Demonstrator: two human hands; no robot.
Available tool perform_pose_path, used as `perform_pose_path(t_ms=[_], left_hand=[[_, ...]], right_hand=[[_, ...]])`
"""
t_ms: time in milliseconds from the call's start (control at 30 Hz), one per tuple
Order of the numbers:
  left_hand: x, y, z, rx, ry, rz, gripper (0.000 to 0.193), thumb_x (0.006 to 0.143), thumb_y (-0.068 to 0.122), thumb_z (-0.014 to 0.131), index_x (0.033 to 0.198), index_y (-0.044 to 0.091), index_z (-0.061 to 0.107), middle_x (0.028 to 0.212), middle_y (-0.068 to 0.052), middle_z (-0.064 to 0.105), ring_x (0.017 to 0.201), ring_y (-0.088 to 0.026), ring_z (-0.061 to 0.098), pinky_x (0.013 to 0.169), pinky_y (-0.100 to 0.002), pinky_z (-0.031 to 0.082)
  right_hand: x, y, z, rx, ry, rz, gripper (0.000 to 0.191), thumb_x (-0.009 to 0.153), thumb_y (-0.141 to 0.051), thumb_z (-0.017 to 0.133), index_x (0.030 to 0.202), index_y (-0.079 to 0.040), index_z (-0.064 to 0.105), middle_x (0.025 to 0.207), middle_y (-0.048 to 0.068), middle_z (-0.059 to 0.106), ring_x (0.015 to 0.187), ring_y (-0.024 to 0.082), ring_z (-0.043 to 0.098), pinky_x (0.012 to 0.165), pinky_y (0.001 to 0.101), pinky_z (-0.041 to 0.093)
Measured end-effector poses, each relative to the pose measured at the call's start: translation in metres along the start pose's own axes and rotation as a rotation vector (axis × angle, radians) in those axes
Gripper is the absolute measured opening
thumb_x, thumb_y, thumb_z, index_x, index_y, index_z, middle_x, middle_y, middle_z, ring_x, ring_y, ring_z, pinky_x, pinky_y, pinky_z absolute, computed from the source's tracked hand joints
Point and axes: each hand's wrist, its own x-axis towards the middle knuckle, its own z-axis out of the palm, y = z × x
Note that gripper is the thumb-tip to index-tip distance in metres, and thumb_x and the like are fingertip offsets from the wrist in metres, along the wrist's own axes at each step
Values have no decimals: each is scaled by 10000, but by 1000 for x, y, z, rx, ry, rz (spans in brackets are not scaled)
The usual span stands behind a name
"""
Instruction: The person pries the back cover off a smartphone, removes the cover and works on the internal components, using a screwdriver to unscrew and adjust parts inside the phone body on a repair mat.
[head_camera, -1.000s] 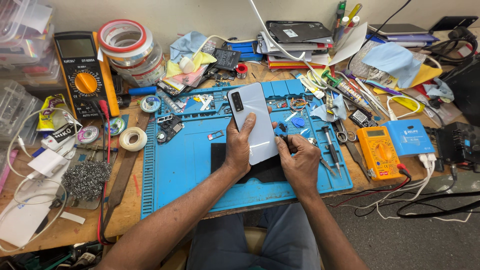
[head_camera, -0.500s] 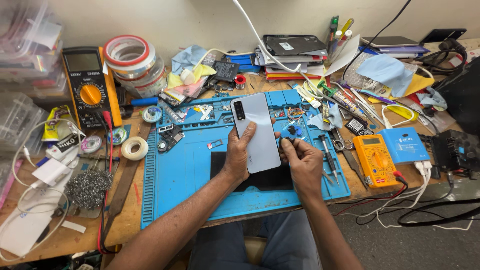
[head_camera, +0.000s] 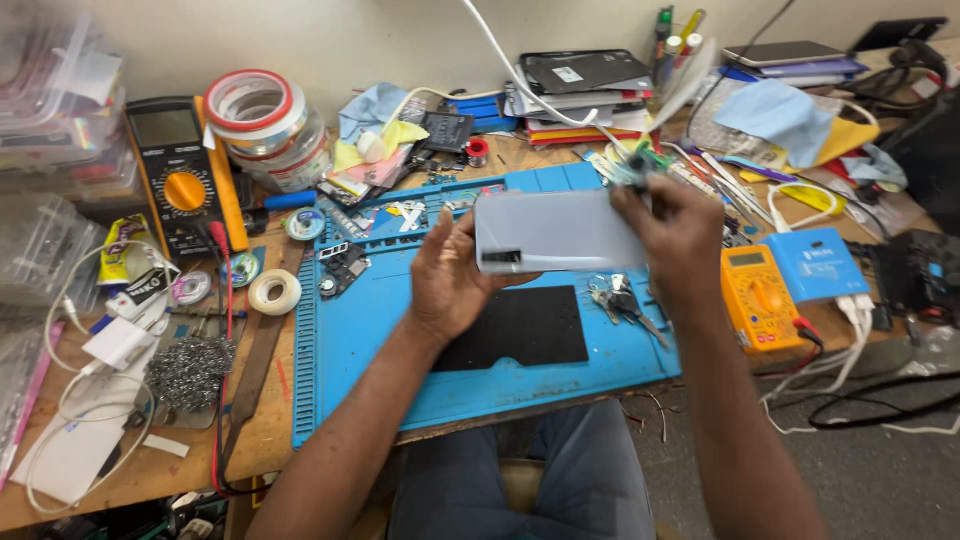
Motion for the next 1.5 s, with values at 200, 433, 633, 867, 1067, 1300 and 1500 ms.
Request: perform_pose_path(t_ms=[200, 433, 633, 867, 1067, 1300, 1500], left_hand=[[-6, -12, 7, 461, -61, -180, 645, 929, 284, 799, 1442, 23, 510, 1213, -115, 664, 1056, -178, 688, 910, -380, 601], [6, -18, 5, 241, 221, 63, 377, 940, 179, 776, 1239, 29, 601, 1036, -75, 704, 885, -140, 701, 768, -322, 608], [16, -32, -8, 225, 326, 168, 343, 947, 164, 761, 1227, 45, 601, 1023, -47, 694, 879, -119, 698, 771, -304, 610], [23, -37, -9, 283, 351, 187, 363, 944, 172, 756, 1246, 50, 595, 1020, -51, 690, 863, -114, 696, 750, -303, 621], [26, -38, -9, 355, 385, 184, 384, 937, 186, 743, 1254, 42, 580, 1032, -68, 693, 878, -125, 711, 758, -312, 638], [26, -43, -9, 514, 428, 195, 398, 928, 235, 735, 1233, 38, 573, 1006, -94, 694, 858, -140, 743, 734, -317, 669], [26, -51, -10, 559, 426, 255, 345, 952, 201, 727, 1231, 49, 592, 1006, -80, 690, 874, -116, 715, 758, -294, 649]], right_hand=[[54, -50, 28, -271, -503, -428, 236, 878, -225, 823, 957, -4, 788, 815, 47, 710, 738, 104, 638, 662, 281, 491], [-2, -37, 23, 9, 36, -74, 194, 1004, -183, 751, 934, -3, 762, 795, 61, 677, 699, 74, 573, 625, 230, 420], [-62, 11, 57, 387, -32, 121, 110, 949, -95, 720, 949, 13, 746, 834, 30, 751, 737, 49, 690, 702, 198, 552], [-61, 25, 63, 247, -17, 146, 138, 957, -99, 737, 893, 23, 740, 765, 17, 723, 675, 25, 627, 601, 187, 489], [-57, 25, 66, 73, 23, 114, 158, 940, -115, 761, 841, 6, 739, 672, -12, 653, 589, 11, 522, 505, 193, 388], [-56, 21, 67, -109, 75, 19, 206, 912, -90, 770, 751, 5, 684, 669, 13, 658, 577, 41, 580, 493, 226, 449], [-55, 15, 70, -196, 76, -126, 148, 909, -64, 753, 801, 11, 685, 766, 60, 710, 645, 110, 718, 566, 259, 561]])
